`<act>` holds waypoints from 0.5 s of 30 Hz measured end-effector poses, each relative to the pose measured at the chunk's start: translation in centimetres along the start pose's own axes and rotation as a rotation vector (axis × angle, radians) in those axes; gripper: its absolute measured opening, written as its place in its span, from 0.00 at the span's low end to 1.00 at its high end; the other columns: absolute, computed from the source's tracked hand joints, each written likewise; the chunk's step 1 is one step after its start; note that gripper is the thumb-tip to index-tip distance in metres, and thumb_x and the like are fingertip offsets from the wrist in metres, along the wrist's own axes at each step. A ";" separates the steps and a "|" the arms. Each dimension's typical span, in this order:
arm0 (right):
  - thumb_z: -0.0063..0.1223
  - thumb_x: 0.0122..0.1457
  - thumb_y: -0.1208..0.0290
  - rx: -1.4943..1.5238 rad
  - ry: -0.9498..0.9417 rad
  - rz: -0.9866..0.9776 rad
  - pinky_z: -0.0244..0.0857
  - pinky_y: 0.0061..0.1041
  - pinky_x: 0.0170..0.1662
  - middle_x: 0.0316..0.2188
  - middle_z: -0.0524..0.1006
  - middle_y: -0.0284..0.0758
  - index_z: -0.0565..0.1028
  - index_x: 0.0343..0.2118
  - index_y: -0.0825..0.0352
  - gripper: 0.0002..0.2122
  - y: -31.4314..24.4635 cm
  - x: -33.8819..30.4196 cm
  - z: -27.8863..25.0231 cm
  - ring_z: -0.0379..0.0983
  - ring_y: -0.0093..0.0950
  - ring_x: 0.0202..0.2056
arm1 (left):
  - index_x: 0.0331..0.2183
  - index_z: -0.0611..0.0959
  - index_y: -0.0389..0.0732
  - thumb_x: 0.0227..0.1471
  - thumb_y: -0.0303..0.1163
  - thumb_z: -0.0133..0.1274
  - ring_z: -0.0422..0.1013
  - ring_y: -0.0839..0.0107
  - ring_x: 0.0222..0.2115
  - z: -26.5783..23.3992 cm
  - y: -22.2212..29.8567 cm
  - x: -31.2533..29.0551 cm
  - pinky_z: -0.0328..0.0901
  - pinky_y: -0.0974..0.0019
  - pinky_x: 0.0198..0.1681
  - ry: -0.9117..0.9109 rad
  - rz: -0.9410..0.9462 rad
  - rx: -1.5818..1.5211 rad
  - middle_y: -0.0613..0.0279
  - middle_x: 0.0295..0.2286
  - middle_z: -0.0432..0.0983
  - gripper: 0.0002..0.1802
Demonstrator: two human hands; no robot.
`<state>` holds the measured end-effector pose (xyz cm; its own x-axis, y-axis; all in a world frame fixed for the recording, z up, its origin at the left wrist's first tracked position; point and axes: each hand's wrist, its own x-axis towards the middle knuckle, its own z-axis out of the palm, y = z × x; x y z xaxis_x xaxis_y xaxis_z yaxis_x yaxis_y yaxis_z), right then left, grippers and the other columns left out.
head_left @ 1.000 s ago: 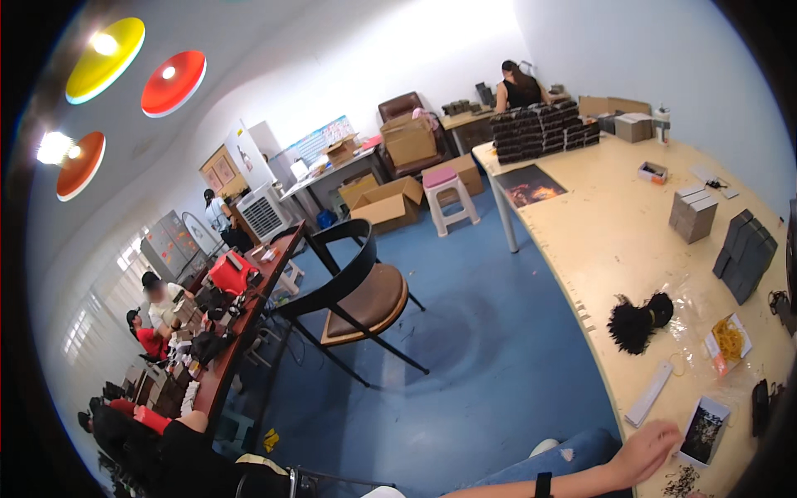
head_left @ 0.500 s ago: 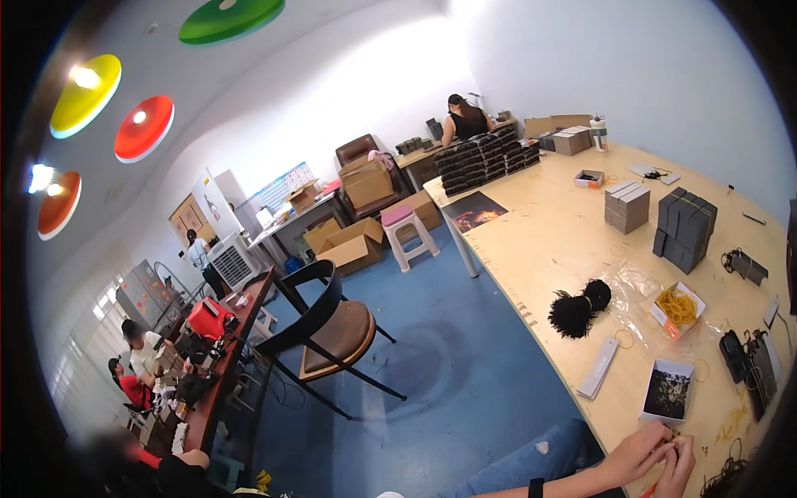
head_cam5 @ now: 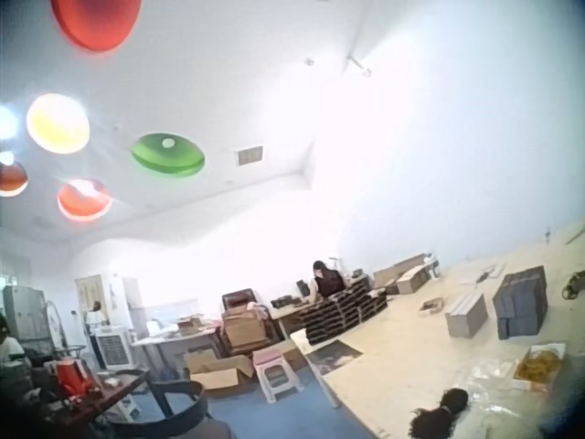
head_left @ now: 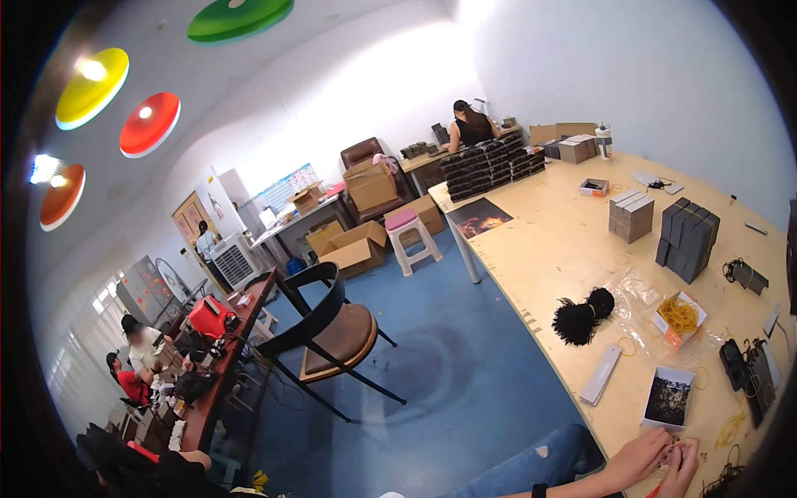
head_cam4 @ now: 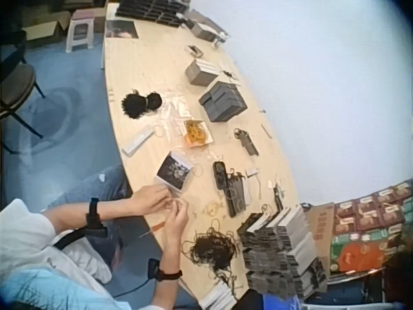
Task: The person is threading elastic strings through black plastic tags and grouping them using rubber bands.
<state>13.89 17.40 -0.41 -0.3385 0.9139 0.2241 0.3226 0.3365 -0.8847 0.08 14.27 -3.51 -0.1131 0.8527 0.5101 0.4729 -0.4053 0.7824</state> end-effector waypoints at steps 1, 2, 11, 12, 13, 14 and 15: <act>0.43 0.64 0.71 0.031 0.021 -0.001 0.66 0.24 0.36 0.32 0.74 0.37 0.70 0.39 0.71 0.08 -0.3 -0.1 0.1 0.71 0.27 0.32 | 0.33 0.69 0.38 0.58 0.30 0.43 0.66 0.50 0.30 0.2 0.1 0.0 0.62 0.56 0.32 0.016 -0.005 0.007 0.52 0.29 0.63 0.05; 0.43 0.64 0.71 0.016 0.030 0.004 0.66 0.24 0.36 0.32 0.74 0.37 0.70 0.39 0.71 0.08 -0.6 -0.2 0.1 0.71 0.27 0.32 | 0.33 0.69 0.38 0.58 0.30 0.43 0.66 0.50 0.30 0.1 0.0 0.0 0.62 0.56 0.32 0.012 -0.001 -0.010 0.52 0.29 0.63 0.05; 0.40 0.58 0.82 0.133 0.036 -0.008 0.54 0.16 0.26 0.21 0.66 0.26 0.66 0.38 0.68 0.06 1.7 -0.4 0.6 0.60 0.14 0.24 | 0.33 0.73 0.40 0.52 0.29 0.51 0.68 0.52 0.28 -0.6 0.4 0.0 0.65 0.56 0.30 0.061 0.024 0.123 0.53 0.28 0.67 0.06; 0.41 0.58 0.82 0.157 0.053 -0.017 0.57 0.16 0.27 0.22 0.69 0.27 0.67 0.38 0.69 0.06 2.3 -0.4 0.7 0.64 0.14 0.25 | 0.33 0.73 0.40 0.51 0.28 0.52 0.69 0.53 0.29 -0.7 0.3 0.1 0.65 0.57 0.29 0.060 0.040 0.147 0.53 0.28 0.68 0.06; 0.42 0.58 0.82 0.170 0.076 -0.006 0.57 0.16 0.26 0.22 0.70 0.28 0.67 0.38 0.69 0.06 1.9 -0.3 0.9 0.64 0.14 0.24 | 0.33 0.73 0.40 0.51 0.28 0.52 0.69 0.53 0.29 -0.6 -0.1 0.2 0.65 0.57 0.29 0.051 0.035 0.153 0.53 0.28 0.68 0.06; 0.43 0.57 0.83 0.194 0.083 0.001 0.58 0.15 0.26 0.22 0.71 0.29 0.68 0.38 0.69 0.06 1.1 -0.1 1.3 0.64 0.14 0.23 | 0.32 0.74 0.40 0.50 0.27 0.53 0.69 0.53 0.29 -0.9 -0.1 0.1 0.65 0.57 0.29 0.051 0.021 0.176 0.53 0.28 0.68 0.06; 0.43 0.57 0.82 0.200 0.087 0.007 0.57 0.15 0.25 0.21 0.72 0.29 0.68 0.38 0.69 0.06 0.4 0.1 1.3 0.64 0.14 0.22 | 0.32 0.74 0.40 0.50 0.27 0.53 0.69 0.54 0.29 -1.2 0.1 0.2 0.65 0.57 0.29 0.044 0.020 0.205 0.54 0.27 0.68 0.06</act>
<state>12.85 17.31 -1.29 -0.2565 0.9352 0.2441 0.1401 0.2858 -0.9480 -0.93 14.06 -2.92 -0.1378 0.8281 0.5434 0.6426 -0.3427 0.6853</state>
